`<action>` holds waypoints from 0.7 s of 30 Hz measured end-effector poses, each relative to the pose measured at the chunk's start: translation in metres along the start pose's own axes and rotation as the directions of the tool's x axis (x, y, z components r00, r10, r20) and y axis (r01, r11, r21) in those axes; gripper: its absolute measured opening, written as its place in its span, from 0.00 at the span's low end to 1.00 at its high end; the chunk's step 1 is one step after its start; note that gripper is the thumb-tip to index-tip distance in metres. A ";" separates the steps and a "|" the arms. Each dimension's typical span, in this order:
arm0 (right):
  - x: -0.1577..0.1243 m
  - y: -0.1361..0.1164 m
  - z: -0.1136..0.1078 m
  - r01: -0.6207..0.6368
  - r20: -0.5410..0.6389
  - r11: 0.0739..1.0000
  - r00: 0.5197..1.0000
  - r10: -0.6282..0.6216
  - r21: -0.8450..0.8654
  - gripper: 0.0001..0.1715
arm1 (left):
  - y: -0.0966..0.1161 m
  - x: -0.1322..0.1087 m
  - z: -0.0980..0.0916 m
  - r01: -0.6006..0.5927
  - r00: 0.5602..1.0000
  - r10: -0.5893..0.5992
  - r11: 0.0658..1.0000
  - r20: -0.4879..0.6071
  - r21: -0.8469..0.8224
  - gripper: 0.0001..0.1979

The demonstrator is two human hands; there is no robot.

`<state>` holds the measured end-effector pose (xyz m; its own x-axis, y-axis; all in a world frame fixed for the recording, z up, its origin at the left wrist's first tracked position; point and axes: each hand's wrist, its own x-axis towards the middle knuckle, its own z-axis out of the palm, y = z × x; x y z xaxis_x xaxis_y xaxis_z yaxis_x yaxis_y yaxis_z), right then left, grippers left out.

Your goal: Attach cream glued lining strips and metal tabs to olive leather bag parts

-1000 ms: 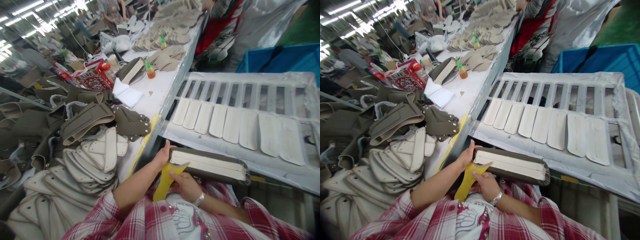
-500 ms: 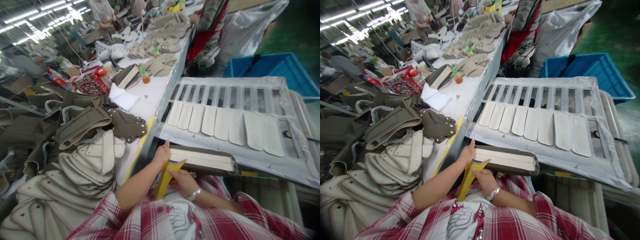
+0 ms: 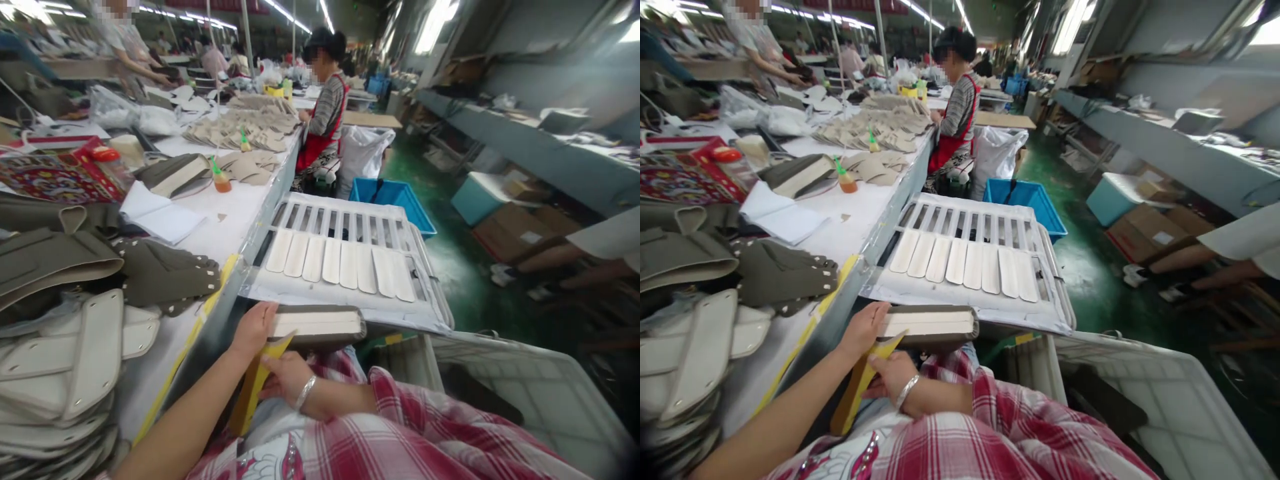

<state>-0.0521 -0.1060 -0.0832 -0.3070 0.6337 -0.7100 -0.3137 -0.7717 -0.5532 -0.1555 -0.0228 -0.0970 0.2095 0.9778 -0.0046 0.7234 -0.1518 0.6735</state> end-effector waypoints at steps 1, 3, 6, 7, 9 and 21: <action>-0.001 0.000 0.000 0.000 0.004 1.000 1.000 0.000 -0.001 0.09 | 0.000 0.000 0.001 0.012 1.000 -0.012 1.000 0.004 0.006 0.21; -0.002 -0.001 -0.002 -0.002 0.006 1.000 1.000 0.002 0.000 0.08 | 0.003 0.001 0.002 0.031 1.000 -0.031 0.998 -0.002 0.045 0.21; -0.001 -0.002 -0.007 0.006 -0.011 1.000 1.000 -0.006 0.011 0.09 | 0.009 0.005 0.004 0.045 0.999 -0.041 0.984 -0.026 0.171 0.22; 0.001 -0.003 -0.009 0.010 -0.014 1.000 1.000 -0.009 0.014 0.09 | 0.011 0.007 0.005 0.046 0.999 -0.040 0.975 -0.030 0.215 0.23; 0.004 -0.003 -0.012 0.012 -0.006 1.000 1.000 -0.012 0.016 0.10 | 0.014 0.010 0.007 0.054 0.998 -0.047 0.959 -0.032 0.278 0.23; -0.048 -0.026 -0.056 0.256 0.038 0.959 0.967 -0.253 -0.123 0.20 | 0.018 -0.013 -0.017 0.221 0.956 -0.222 0.975 -0.190 -0.026 0.23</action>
<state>0.0211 -0.1198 -0.0592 -0.2519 0.8099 -0.5298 -0.2686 -0.5844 -0.7657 -0.1565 -0.0361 -0.0727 -0.0849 0.9963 -0.0138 0.7343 0.0719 0.6750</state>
